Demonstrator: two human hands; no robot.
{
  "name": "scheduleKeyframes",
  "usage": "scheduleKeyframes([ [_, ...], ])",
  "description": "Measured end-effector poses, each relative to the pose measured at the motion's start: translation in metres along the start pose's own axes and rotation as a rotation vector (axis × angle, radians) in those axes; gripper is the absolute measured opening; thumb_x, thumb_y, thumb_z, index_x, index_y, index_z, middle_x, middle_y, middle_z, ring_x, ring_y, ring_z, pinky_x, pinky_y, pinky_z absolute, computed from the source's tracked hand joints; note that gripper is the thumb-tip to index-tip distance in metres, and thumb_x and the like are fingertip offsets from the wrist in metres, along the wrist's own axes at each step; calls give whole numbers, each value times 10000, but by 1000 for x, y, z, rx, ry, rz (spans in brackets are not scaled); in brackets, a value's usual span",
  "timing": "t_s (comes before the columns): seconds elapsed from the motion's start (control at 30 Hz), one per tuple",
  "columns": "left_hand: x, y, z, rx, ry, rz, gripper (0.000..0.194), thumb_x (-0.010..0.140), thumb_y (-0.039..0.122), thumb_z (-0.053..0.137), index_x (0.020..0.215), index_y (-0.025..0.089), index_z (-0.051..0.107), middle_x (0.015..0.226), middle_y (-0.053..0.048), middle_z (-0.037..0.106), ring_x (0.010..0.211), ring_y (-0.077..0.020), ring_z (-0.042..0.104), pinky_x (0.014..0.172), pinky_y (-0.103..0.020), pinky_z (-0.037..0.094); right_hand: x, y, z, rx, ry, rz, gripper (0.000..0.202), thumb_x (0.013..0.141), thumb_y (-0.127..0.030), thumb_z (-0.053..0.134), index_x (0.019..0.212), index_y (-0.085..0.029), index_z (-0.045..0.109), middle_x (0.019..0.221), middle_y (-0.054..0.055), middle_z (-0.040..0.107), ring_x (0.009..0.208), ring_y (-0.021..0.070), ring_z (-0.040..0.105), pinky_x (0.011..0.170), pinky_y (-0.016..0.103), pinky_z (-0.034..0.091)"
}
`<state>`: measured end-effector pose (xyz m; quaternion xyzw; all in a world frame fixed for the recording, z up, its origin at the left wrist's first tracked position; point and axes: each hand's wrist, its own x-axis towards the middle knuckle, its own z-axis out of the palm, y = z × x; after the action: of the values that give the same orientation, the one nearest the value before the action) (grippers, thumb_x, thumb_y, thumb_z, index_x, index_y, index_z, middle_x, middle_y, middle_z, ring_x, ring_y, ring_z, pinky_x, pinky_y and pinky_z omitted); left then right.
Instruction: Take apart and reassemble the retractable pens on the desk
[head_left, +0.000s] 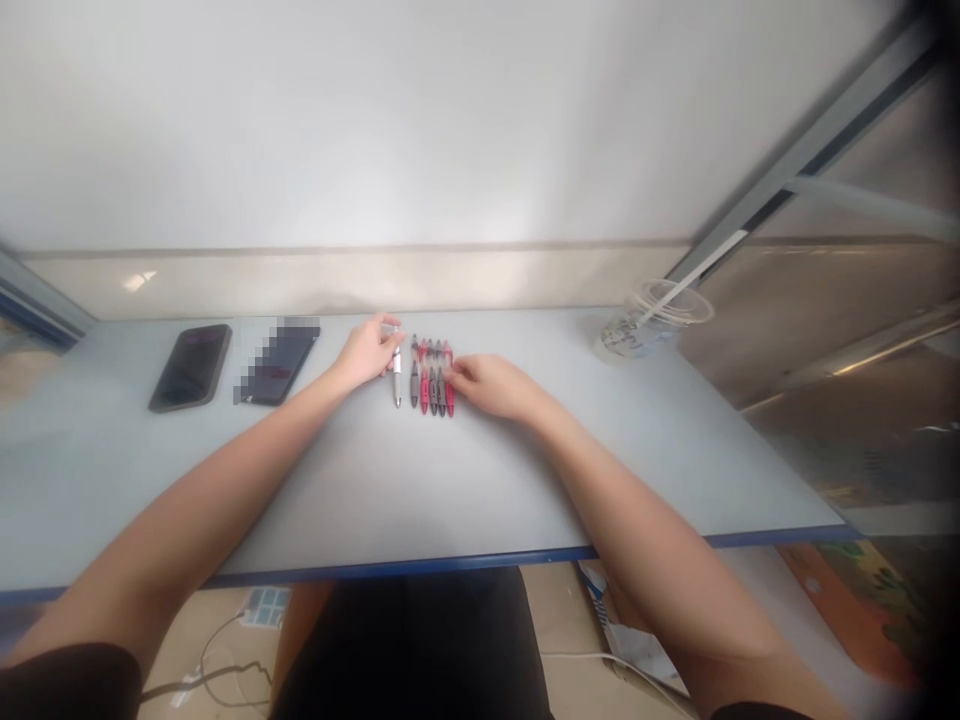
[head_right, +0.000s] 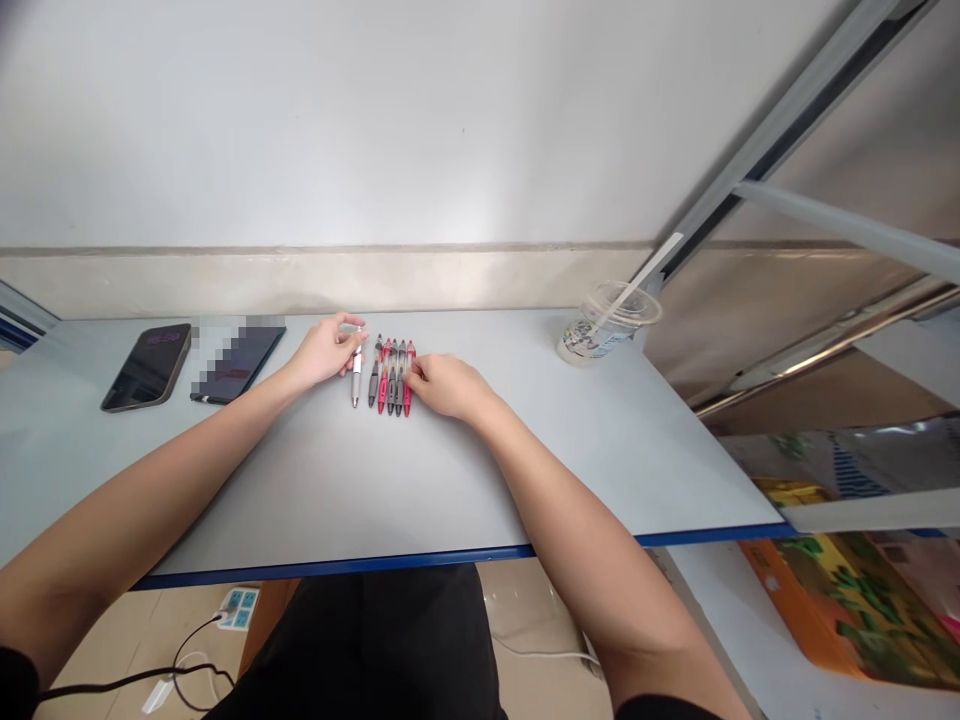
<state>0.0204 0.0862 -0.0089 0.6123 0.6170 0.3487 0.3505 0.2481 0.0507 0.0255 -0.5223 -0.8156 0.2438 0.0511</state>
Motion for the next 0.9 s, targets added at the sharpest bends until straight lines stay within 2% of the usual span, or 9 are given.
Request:
scheduleKeyframes([
  [0.07, 0, 1, 1, 10, -10, 10, 266, 993, 281, 588, 1235, 170, 579, 624, 15, 655, 436, -143, 534, 476, -255, 430, -1, -1, 1, -6, 7, 9, 313, 1024, -331, 453, 747, -202, 521, 748, 38, 654, 626, 147, 530, 602, 276, 300],
  [0.23, 0, 4, 1, 46, 5, 5, 174, 991, 288, 563, 1109, 169, 609, 587, 16, 631, 447, -153, 546, 496, -264, 441, -4, -4, 2, -21, -2, 55, 226, 962, -326, 510, 767, -214, 532, 775, 34, 691, 612, 152, 542, 579, 278, 303],
  [0.33, -2, 8, -2, 102, 32, 14, 206, 993, 303, 560, 1139, 166, 608, 592, 19, 633, 476, -162, 565, 532, -270, 451, -7, -7, 2, -40, -24, 145, 222, 918, -322, 535, 725, -214, 543, 742, 35, 687, 602, 162, 544, 568, 289, 308],
  [0.47, -5, 13, -4, 209, 21, 21, 279, 1000, 353, 548, 1161, 154, 658, 618, 3, 657, 516, -179, 594, 589, -291, 477, -11, -12, 1, -92, -81, 156, 278, 914, -319, 509, 660, -212, 550, 693, 39, 668, 565, 168, 528, 560, 305, 312],
  [0.6, -6, 13, -2, 326, 53, 133, 470, 1005, 406, 528, 1352, 118, 660, 827, -66, 742, 729, -226, 690, 813, -351, 544, -13, -18, -1, -100, -87, 148, 283, 915, -327, 503, 666, -210, 572, 714, 49, 684, 570, 175, 545, 556, 310, 318],
  [0.7, -6, 10, 2, 428, 55, 181, 586, 1012, 439, 490, 1441, 62, 622, 1050, -157, 751, 982, -292, 705, 990, -421, 522, -10, -21, -1, -113, -53, 178, 220, 903, -358, 520, 805, -208, 648, 809, 73, 728, 665, 212, 623, 577, 309, 341],
  [0.8, -7, 8, 8, 578, 36, 270, 684, 983, 557, 517, 1500, 114, 587, 1477, -235, 575, 1373, -405, 524, 1163, -548, 396, -5, -21, 2, -142, -10, 204, 251, 894, -408, 542, 942, -200, 675, 898, 104, 751, 793, 260, 679, 613, 315, 366],
  [0.87, -7, 8, 13, 626, -64, 340, 708, 981, 604, 499, 1549, 184, 536, 1649, -192, 420, 1525, -416, 351, 1232, -597, 288, -3, -22, 6, -138, -24, 171, 253, 911, -399, 525, 885, -198, 677, 890, 116, 753, 825, 272, 690, 628, 320, 374],
  [0.9, -8, 8, 15, 626, -134, 372, 697, 992, 605, 471, 1560, 204, 519, 1675, -166, 399, 1554, -395, 316, 1253, -592, 256, -2, -22, 7, -129, -30, 138, 254, 921, -378, 512, 847, -198, 674, 880, 119, 753, 829, 271, 692, 631, 321, 374],
])
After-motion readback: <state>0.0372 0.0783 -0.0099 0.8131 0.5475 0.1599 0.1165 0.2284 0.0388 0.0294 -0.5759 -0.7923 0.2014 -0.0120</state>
